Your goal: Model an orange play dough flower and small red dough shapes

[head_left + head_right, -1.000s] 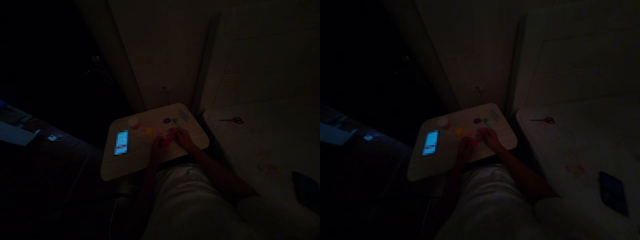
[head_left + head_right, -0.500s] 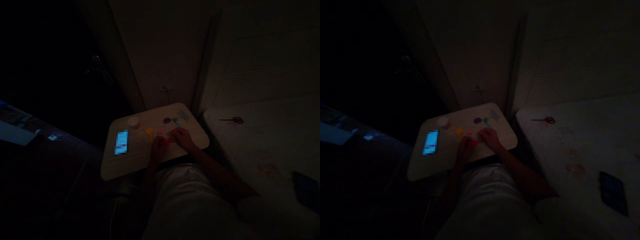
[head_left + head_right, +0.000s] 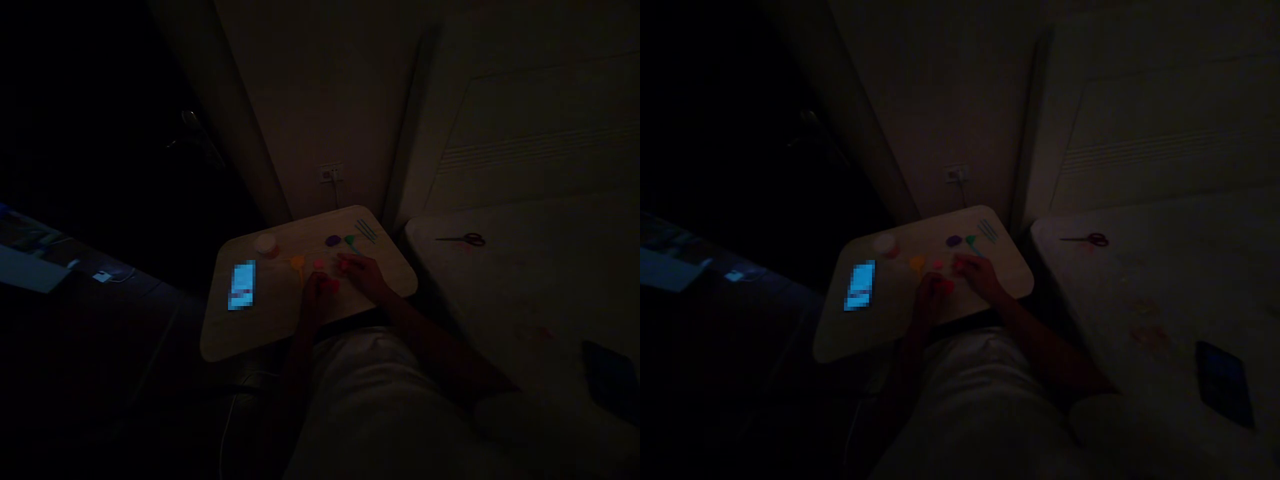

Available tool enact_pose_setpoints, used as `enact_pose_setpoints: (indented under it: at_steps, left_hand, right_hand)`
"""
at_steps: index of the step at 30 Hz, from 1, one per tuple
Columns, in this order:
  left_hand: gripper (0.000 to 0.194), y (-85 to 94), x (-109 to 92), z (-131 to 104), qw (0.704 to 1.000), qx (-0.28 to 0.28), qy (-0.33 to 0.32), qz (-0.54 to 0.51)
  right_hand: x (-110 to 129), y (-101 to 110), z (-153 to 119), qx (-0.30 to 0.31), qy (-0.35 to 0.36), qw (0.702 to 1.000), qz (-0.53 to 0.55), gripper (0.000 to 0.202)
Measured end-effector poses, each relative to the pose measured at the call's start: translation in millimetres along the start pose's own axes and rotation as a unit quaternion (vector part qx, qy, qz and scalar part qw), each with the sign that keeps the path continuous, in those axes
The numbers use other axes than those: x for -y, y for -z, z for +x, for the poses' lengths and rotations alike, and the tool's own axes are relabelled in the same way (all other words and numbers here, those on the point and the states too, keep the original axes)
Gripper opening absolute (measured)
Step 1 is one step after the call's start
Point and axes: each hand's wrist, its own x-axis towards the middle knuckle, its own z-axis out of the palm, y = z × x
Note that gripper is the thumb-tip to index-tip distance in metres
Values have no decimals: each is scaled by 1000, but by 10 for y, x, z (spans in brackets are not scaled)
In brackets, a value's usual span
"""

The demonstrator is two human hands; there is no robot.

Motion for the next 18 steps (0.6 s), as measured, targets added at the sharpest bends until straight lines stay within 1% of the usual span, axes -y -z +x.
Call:
enact_pose_setpoints:
  at_steps: [3,6,8,10,13,18]
  left_hand:
    - [8,1,-2,1,1000,0,4,2]
    - [8,1,-9,3,1000,-4,6,10]
    - [8,2,-16,4,1000,-6,-3,13]
    - [8,3,-19,6,1000,-4,-12,13]
    - [9,5,-17,12,1000,0,-9,14]
    - [11,1,-7,11,1000,2,5,3]
  right_hand:
    - [11,-7,-8,-7,-6,1000,-14,40]
    - [52,-13,-20,-21,7,999,-26,32]
    - [71,-10,-28,-14,16,999,-36,29]
    - [67,-1,-30,-1,15,999,-29,33]
    - [20,25,-15,12,8,1000,-5,39]
    - [-42,64,21,13,47,998,-31,44]
